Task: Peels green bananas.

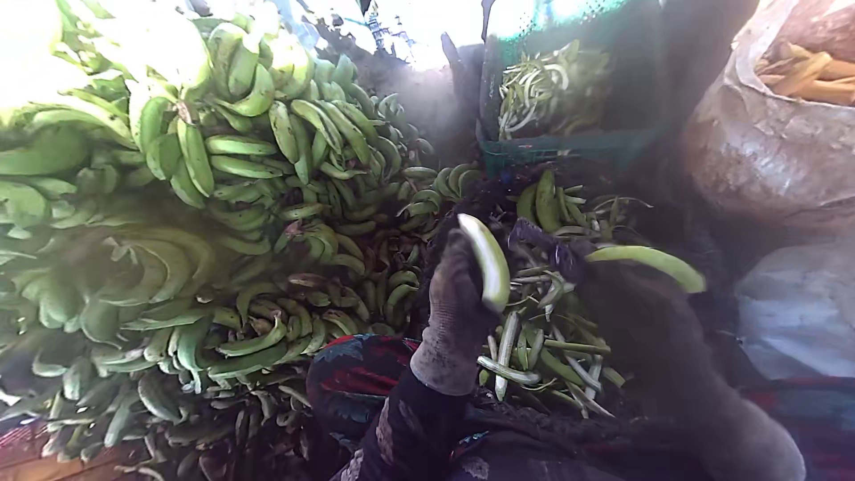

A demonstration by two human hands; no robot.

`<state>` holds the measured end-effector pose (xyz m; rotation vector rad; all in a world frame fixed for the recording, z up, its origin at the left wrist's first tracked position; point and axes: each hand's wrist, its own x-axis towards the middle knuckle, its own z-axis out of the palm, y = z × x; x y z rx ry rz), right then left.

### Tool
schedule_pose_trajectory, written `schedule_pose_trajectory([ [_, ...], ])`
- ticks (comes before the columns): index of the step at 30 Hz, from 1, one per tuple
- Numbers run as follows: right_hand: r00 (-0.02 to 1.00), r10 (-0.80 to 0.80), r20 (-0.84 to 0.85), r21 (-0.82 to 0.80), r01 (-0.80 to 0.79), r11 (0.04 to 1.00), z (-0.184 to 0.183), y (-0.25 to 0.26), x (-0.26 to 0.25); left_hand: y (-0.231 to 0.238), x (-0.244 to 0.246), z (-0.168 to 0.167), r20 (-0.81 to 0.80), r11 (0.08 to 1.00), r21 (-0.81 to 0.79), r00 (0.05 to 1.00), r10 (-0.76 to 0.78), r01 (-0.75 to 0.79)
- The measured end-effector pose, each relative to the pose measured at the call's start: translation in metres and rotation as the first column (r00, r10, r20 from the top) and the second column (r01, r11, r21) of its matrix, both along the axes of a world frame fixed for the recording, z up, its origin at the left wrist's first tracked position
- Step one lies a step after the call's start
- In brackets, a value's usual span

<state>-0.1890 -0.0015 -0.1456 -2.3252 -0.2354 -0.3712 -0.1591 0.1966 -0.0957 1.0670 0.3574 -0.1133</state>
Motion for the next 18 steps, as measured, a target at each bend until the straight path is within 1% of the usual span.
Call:
schedule_pose_trajectory([
  [1, 0.999, 0.013, 0.049, 0.036, -0.015, 0.999, 0.001, 0.009, -0.011, -0.001, 0.006, 0.003, 0.017, 0.997, -0.015, 0.997, 0.073, -0.073],
  [2, 0.996, 0.0, 0.094, 0.047, -0.004, 0.999, -0.002, 0.018, -0.02, -0.002, 0.01, 0.004, 0.018, 0.995, -0.006, 0.995, 0.096, -0.096],
  [3, 0.992, -0.027, 0.126, 0.05, 0.021, 0.999, -0.005, 0.024, -0.024, -0.002, 0.009, 0.001, 0.037, 0.998, 0.031, 0.998, 0.05, -0.051],
  [4, 0.989, -0.045, 0.143, 0.04, 0.04, 0.998, -0.009, 0.027, -0.022, -0.001, 0.006, -0.008, 0.066, 0.994, 0.099, 0.997, -0.042, 0.035],
  [5, 0.987, -0.063, 0.148, -0.005, 0.064, 0.998, -0.012, 0.024, -0.013, 0.001, 0.002, -0.017, 0.079, 0.974, 0.176, 0.984, -0.16, 0.144],
  [6, 0.99, -0.074, 0.116, -0.073, 0.083, 0.994, -0.013, 0.017, -0.002, 0.005, -0.004, -0.025, 0.066, 0.933, 0.25, 0.956, -0.285, 0.261],
  [7, 0.997, -0.074, 0.01, -0.165, 0.075, 0.983, -0.011, 0.009, 0.009, 0.008, -0.009, -0.032, 0.016, 0.899, 0.244, 0.925, -0.379, 0.364],
  [8, 0.984, -0.072, -0.165, -0.254, 0.029, 0.967, -0.006, 0.0, 0.018, 0.01, -0.015, -0.036, -0.031, 0.874, 0.203, 0.895, -0.446, 0.442],
  [9, 0.943, -0.085, -0.323, -0.312, -0.021, 0.95, -0.003, -0.005, 0.025, 0.013, -0.019, -0.038, -0.051, 0.859, 0.15, 0.872, -0.487, 0.489],
  [10, 0.912, -0.092, -0.4, -0.324, -0.047, 0.945, -0.004, -0.004, 0.027, 0.016, -0.022, -0.038, -0.044, 0.871, 0.088, 0.876, -0.481, 0.483],
  [11, 0.922, -0.067, -0.38, -0.283, -0.047, 0.958, -0.005, 0.001, 0.022, 0.016, -0.021, -0.036, -0.027, 0.904, 0.014, 0.904, -0.427, 0.427],
  [13, 0.98, 0.004, -0.198, -0.163, -0.036, 0.986, -0.007, 0.012, 0.005, 0.014, -0.016, -0.025, -0.056, 0.969, -0.022, 0.968, -0.245, 0.244],
  [15, 0.999, 0.045, 0.012, -0.067, -0.044, 0.997, -0.006, 0.023, -0.011, 0.012, -0.008, -0.008, -0.08, 0.993, 0.058, 0.992, -0.098, 0.102],
  [16, 0.997, 0.04, 0.068, -0.027, -0.038, 0.999, -0.006, 0.027, -0.02, 0.011, -0.006, -0.003, -0.07, 0.99, 0.13, 0.997, -0.038, 0.047],
  [18, 0.99, 0.009, 0.143, 0.008, -0.011, 1.0, -0.01, 0.029, -0.031, 0.002, -0.001, 0.01, -0.122, 0.996, 0.069, 0.99, 0.07, -0.062],
])
